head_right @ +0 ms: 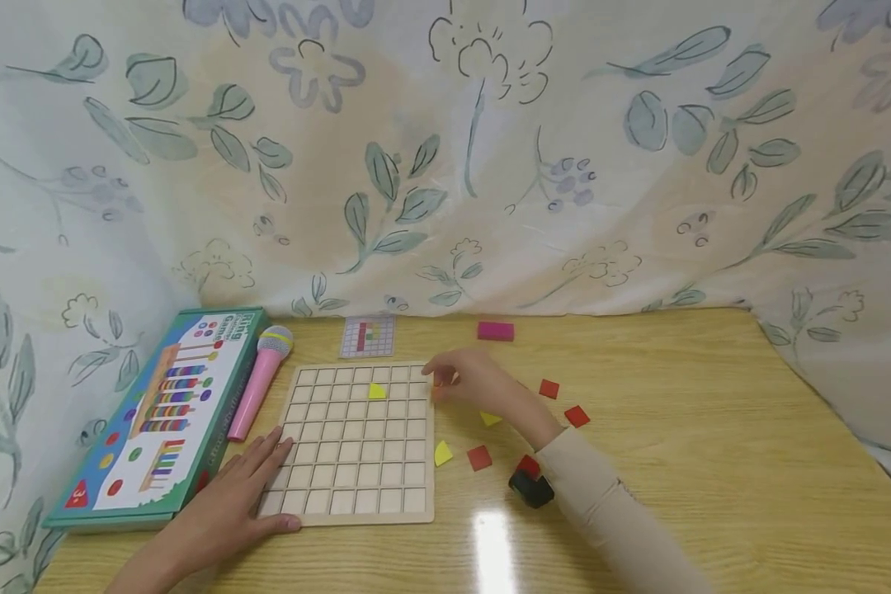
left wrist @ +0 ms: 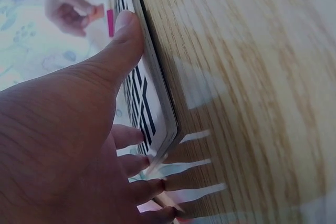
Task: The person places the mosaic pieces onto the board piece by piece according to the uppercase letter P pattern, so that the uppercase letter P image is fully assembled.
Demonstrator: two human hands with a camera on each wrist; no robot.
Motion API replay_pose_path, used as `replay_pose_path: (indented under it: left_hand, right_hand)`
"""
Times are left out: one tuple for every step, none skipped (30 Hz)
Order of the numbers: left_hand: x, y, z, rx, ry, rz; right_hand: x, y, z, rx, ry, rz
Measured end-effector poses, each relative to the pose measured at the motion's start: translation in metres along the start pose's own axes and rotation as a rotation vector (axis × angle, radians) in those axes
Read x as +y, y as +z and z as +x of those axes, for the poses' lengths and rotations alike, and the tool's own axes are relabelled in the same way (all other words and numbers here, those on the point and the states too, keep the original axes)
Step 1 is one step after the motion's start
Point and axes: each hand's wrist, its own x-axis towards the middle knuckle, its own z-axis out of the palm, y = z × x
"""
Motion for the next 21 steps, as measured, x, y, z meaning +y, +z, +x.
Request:
replay_pose_path:
  left_hand:
    - [0.000,0.000,0.000,0.003,0.003,0.006]
    - [0.000,0.000,0.000,0.002,0.005,0.008]
    - [0.000,0.000,0.000,0.000,0.006,0.007]
    - [0.000,-0.001,0.000,-0.004,0.005,0.004]
    - [0.000,-0.001,0.000,-0.008,0.004,0.001]
    - [0.000,-0.002,0.000,-0.012,0.003,-0.002]
    - [0.000,-0.002,0.000,-0.015,0.003,-0.002]
    - [0.000,-0.002,0.000,-0.020,0.000,-0.005]
    - [0.000,-0.002,0.000,-0.023,-0.003,-0.009]
    - [0.000,-0.003,-0.001,-0.024,-0.004,-0.010]
    - [0.000,-0.003,0.000,-0.023,-0.004,-0.009]
    - [0.000,-0.002,0.000,-0.022,-0.003,-0.008]
    - [-0.001,-0.002,0.000,-0.019,-0.002,-0.006]
    - [-0.001,-0.002,0.000,-0.020,-0.005,-0.009]
    - [-0.002,-0.001,0.000,-0.018,-0.004,-0.008]
    - [-0.002,-0.001,0.000,-0.017,-0.003,-0.006]
    - [-0.002,-0.001,0.000,-0.015,-0.002,-0.006]
    - [-0.003,-0.001,0.000,-0.013,0.000,-0.005]
    - [-0.003,-0.001,0.000,-0.012,0.001,-0.005]
    - [-0.003,0.000,0.000,-0.010,0.003,-0.006]
    - [-0.003,0.000,0.000,-0.008,0.004,-0.010]
  right_hand:
    - [-0.002,0.002,0.004,-0.004,-0.001,0.007]
    - [-0.004,0.005,0.008,-0.009,-0.001,0.017]
    - [-0.006,0.007,0.012,-0.017,0.002,0.028]
    - [-0.009,0.010,0.016,-0.026,0.006,0.040]
    - [-0.012,0.012,0.020,-0.033,0.006,0.051]
    - [-0.014,0.015,0.024,-0.036,0.008,0.061]
    - [-0.016,0.017,0.027,-0.043,0.009,0.075]
    - [-0.018,0.020,0.031,-0.047,0.013,0.089]
    - [-0.020,0.023,0.034,-0.052,0.012,0.102]
    - [-0.021,0.026,0.038,-0.055,0.010,0.114]
    - [-0.021,0.029,0.041,-0.056,0.007,0.124]
    - [-0.022,0.032,0.045,-0.055,0.005,0.130]
    - [-0.023,0.035,0.048,-0.053,0.006,0.133]
    - [-0.024,0.038,0.051,-0.051,0.006,0.132]
    - [-0.025,0.040,0.055,-0.047,0.002,0.129]
    - [-0.027,0.043,0.058,-0.041,-0.004,0.130]
    - [-0.029,0.045,0.061,-0.036,-0.009,0.128]
    - [-0.031,0.047,0.065,-0.029,-0.015,0.125]
    - [-0.033,0.048,0.068,-0.026,-0.019,0.126]
    - [-0.034,0.050,0.071,-0.022,-0.025,0.125]
    - [-0.035,0.051,0.075,-0.017,-0.033,0.125]
